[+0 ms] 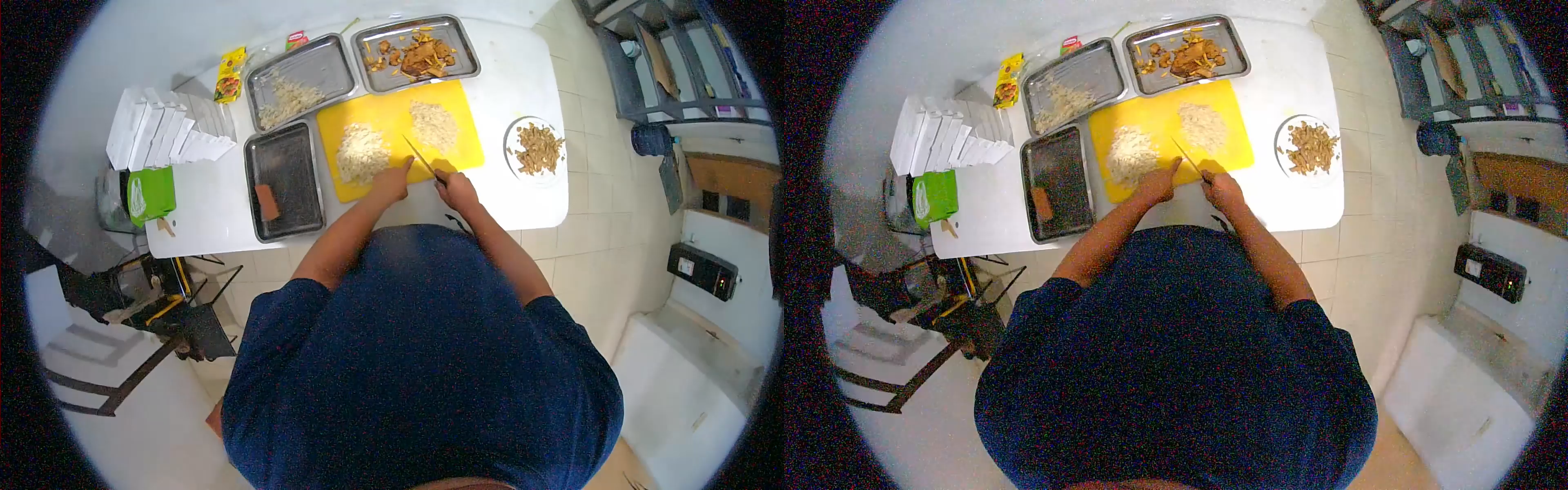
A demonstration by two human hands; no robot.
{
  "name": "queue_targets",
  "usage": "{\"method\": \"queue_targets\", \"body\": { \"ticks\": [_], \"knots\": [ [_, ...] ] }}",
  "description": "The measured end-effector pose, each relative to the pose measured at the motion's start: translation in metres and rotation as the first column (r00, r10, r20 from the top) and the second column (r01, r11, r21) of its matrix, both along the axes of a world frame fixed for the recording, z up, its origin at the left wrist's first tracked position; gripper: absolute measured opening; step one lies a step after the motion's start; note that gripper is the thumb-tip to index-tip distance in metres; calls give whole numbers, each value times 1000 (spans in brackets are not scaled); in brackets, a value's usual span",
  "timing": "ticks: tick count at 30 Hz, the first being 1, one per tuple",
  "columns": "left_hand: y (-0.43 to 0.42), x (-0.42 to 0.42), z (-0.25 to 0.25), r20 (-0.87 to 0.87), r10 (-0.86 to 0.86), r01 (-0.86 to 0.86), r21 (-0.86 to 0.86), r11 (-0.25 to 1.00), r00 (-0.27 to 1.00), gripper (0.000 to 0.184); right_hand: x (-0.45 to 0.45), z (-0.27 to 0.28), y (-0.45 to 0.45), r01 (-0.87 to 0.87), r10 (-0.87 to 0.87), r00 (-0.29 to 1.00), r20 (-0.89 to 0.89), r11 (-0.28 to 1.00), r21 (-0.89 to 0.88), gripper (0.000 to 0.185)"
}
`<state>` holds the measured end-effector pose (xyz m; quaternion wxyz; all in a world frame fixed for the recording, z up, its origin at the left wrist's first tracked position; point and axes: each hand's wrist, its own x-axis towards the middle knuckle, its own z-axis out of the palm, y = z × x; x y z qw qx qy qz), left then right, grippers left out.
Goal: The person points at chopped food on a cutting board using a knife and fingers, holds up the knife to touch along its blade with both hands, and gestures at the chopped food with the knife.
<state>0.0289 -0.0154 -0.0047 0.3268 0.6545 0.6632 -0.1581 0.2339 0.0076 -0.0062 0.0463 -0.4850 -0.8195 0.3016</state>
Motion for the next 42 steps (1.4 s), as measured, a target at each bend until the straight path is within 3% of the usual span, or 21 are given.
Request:
{"method": "queue_targets", "body": {
  "ticks": [8,14,17,23,26,29,35,42],
  "knots": [
    [-5,-4,10,17,-19,19,-3,1000,1000,90,0,18,-8,79,-77,997,22,993,-89,33],
    [-7,-5,-7,13,-4,4,28,1000,1000,91,0,-13,-17,59,-59,998,-6,996,-66,35],
    [-6,-6,-16,50,18,-19,27,999,999,93,-10,-8,-10,91,-78,992,102,987,-133,36],
    [-6,-3,-15,27,-4,4,1,1000,1000,95,-18,-6,7,35,-32,999,26,988,-149,36],
    [-8,-7,-15,80,29,-28,-10,1000,996,94,-17,16,8,91,-83,995,56,983,-161,34],
    [-10,-9,-43,118,43,-47,38,998,992,92,-8,16,2,142,-151,988,-33,973,-183,33],
    [-11,-8,-20,98,56,-58,23,998,994,91,0,25,-8,84,-63,989,134,984,-160,35],
    [-10,-7,0,84,53,-52,-8,999,995,91,4,30,-20,141,-119,984,134,976,-167,36]
  ]
}}
